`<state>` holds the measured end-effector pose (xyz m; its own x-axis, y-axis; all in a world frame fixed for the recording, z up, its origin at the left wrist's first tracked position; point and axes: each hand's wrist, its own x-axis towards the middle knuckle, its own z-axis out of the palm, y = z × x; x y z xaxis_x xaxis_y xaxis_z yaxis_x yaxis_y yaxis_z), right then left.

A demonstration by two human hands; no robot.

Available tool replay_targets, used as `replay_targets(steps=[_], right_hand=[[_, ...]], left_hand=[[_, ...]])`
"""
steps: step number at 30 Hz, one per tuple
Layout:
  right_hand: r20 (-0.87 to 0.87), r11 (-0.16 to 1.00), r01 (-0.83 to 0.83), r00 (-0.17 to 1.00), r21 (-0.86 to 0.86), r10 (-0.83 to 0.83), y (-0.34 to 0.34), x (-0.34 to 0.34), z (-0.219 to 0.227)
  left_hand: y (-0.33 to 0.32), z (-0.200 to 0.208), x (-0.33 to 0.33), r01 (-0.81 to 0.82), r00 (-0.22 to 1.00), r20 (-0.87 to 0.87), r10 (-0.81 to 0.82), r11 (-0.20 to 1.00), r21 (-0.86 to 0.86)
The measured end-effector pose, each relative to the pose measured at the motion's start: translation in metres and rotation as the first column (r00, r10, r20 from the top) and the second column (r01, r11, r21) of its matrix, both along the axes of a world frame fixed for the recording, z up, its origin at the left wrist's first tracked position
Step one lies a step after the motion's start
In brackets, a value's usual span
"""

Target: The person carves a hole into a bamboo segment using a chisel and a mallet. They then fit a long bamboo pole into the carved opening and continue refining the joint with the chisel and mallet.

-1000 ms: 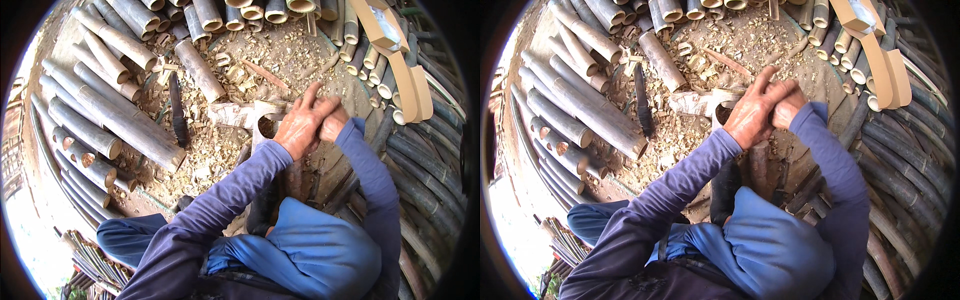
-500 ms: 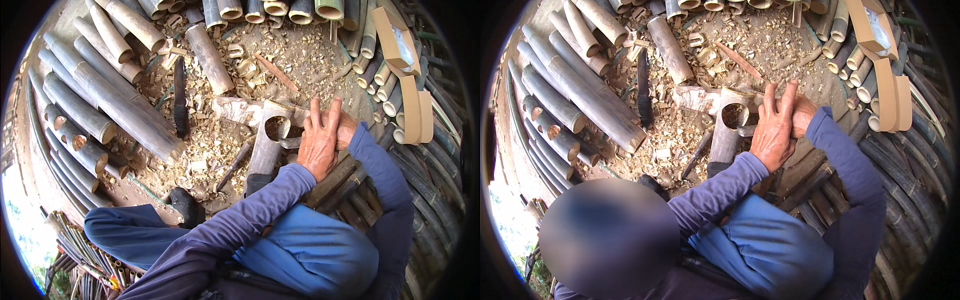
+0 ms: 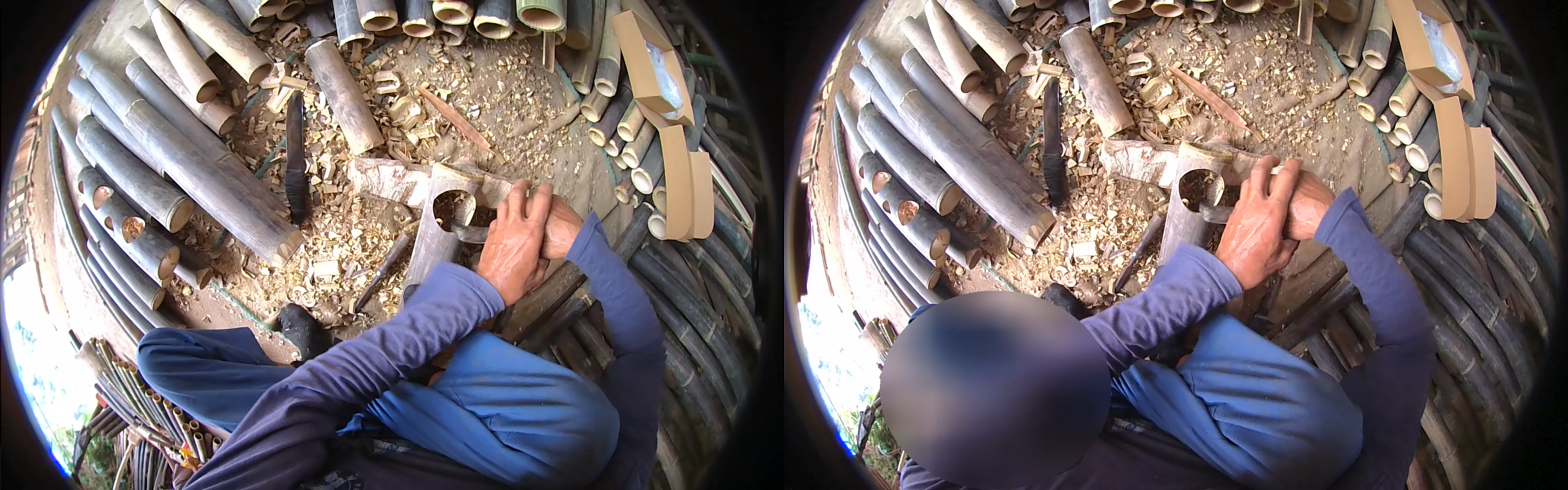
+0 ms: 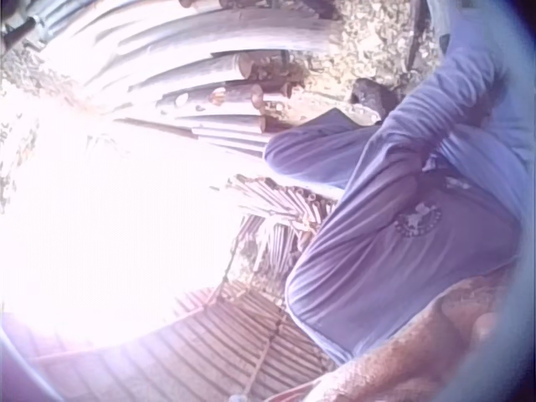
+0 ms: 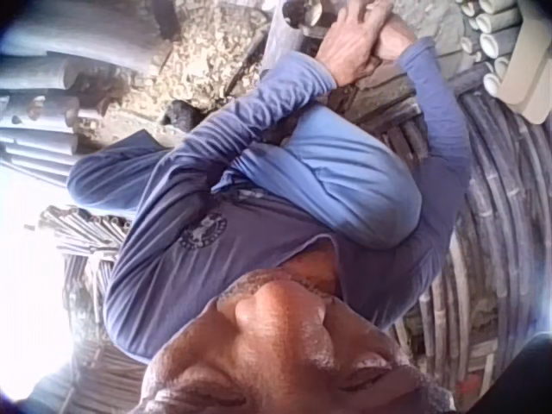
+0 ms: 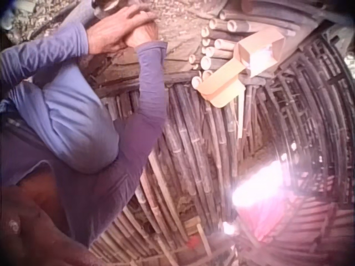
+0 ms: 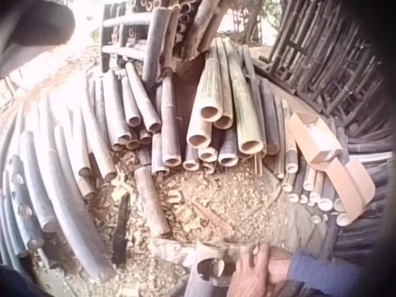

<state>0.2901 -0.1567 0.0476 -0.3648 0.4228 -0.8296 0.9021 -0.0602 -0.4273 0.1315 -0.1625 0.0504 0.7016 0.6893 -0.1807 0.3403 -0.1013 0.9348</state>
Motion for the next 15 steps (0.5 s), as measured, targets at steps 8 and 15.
replay_targets(steps=[8, 15], right_hand=[[-0.263, 0.940, 0.311, 0.927, 0.140, -0.268, -0.072, 0.001, -0.041], [-0.307, -0.054, 0.684, -0.395, -0.727, -0.866, -0.113, -0.139, -0.016]], left_hand=[[0.016, 0.010, -0.017, 0.296, 0.953, -0.016, -0.302, 0.942, -0.157], [0.027, 0.061, -0.098, 0.299, 0.953, -0.083, -0.291, 0.948, 0.111]])
